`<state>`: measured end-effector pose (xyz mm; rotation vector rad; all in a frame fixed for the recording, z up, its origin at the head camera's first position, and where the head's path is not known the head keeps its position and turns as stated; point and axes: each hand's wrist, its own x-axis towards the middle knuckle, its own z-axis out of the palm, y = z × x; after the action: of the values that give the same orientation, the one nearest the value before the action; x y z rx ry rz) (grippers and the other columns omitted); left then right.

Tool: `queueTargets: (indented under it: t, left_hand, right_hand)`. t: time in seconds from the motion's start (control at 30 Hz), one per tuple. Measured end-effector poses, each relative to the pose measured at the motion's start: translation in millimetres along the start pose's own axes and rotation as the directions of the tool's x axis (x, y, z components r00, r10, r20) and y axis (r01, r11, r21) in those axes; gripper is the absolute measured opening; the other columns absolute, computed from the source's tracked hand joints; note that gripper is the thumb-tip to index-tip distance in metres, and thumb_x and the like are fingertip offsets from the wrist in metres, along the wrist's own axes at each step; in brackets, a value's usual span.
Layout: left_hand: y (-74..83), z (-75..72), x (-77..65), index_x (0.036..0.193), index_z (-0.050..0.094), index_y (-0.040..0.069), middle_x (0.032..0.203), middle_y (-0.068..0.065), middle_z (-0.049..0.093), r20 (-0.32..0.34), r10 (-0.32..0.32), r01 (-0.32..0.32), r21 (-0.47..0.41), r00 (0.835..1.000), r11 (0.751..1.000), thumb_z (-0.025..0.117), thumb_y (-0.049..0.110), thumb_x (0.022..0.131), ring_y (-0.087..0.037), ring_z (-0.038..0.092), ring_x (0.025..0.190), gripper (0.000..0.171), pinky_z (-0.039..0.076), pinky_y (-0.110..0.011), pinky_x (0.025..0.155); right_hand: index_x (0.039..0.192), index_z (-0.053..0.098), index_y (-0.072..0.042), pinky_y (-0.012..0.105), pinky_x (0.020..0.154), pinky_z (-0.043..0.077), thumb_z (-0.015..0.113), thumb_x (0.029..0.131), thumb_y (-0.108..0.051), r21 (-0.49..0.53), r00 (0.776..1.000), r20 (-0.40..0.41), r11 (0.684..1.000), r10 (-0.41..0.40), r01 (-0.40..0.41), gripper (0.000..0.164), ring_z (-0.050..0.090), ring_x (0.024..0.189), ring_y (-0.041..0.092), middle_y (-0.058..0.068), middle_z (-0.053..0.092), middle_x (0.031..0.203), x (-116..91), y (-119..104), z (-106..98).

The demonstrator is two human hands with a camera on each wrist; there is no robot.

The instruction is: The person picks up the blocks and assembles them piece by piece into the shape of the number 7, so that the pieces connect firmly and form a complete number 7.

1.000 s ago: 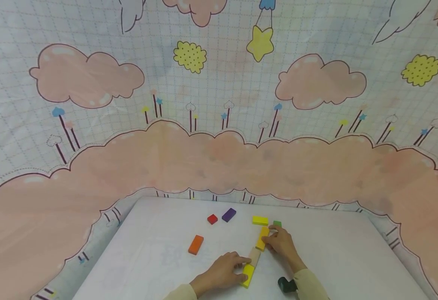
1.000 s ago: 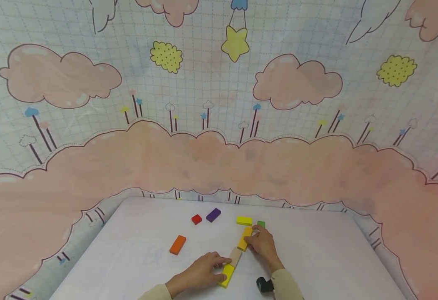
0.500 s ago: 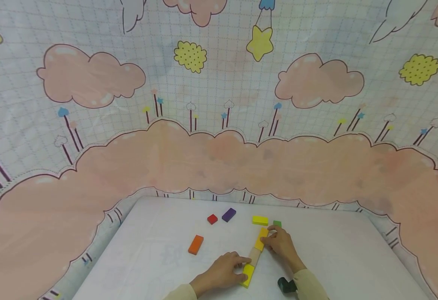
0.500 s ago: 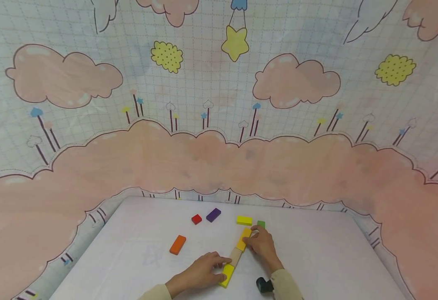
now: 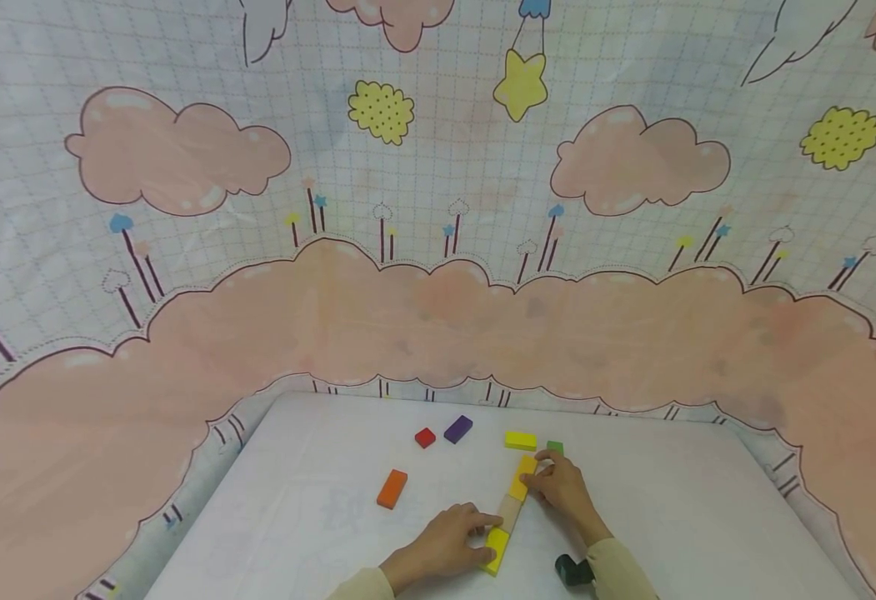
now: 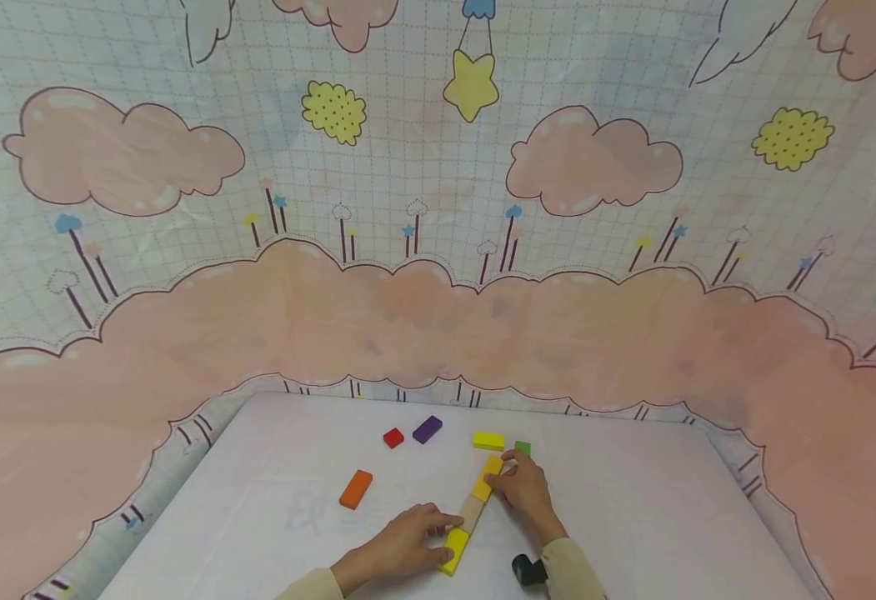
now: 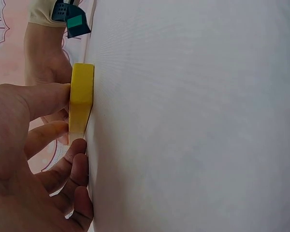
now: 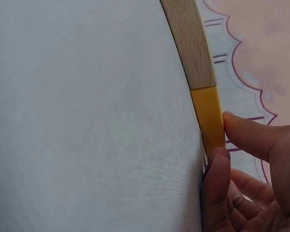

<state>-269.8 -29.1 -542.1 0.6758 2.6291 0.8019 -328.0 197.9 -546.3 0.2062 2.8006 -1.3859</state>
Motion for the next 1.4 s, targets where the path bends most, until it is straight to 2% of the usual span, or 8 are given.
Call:
queueTargets:
  t: [0.33,0.9,1.4]
  left_hand:
    - [-0.6,2.6,0.3,0.129,0.062,0.037,0.095,0.013,0.057,-0.006,0.005,-0.005,-0.001,1.000,1.000,0.072,0.034,0.088,-0.003,0.047,0.085,0.043,0.049,-0.027,0.083]
    - [-1.5,1.5,-0.6,0.126,0.063,0.037,0.097,0.014,0.057,0.010,-0.004,0.004,-0.004,1.000,1.000,0.075,0.038,0.085,-0.004,0.048,0.086,0.043,0.050,-0.030,0.085]
    - [-8.4,2.5,17.9,0.124,0.064,0.038,0.096,0.015,0.057,-0.016,-0.017,0.017,0.010,1.000,1.000,0.076,0.039,0.084,-0.004,0.048,0.086,0.042,0.051,-0.032,0.087]
  right_hand:
    - [0.121,0.056,-0.002,0.026,0.054,0.043,0.077,0.083,-0.023,-0.011,1.000,0.013,1.000,-0.015,0.015,0.048,0.052,0.058,0.015,0.004,0.060,0.073,0.0,2.1,0.3]
    - [0.121,0.057,-0.006,0.025,0.055,0.041,0.079,0.082,-0.029,-0.065,1.000,0.026,0.998,0.017,-0.015,0.051,0.051,0.062,0.015,0.004,0.057,0.078,-0.3,4.0,2.2]
    - [0.119,0.059,-0.006,0.027,0.060,0.040,0.081,0.080,-0.032,-0.109,1.000,0.019,0.994,-0.024,0.026,0.052,0.050,0.070,0.017,0.004,0.056,0.080,16.8,5.1,1.9]
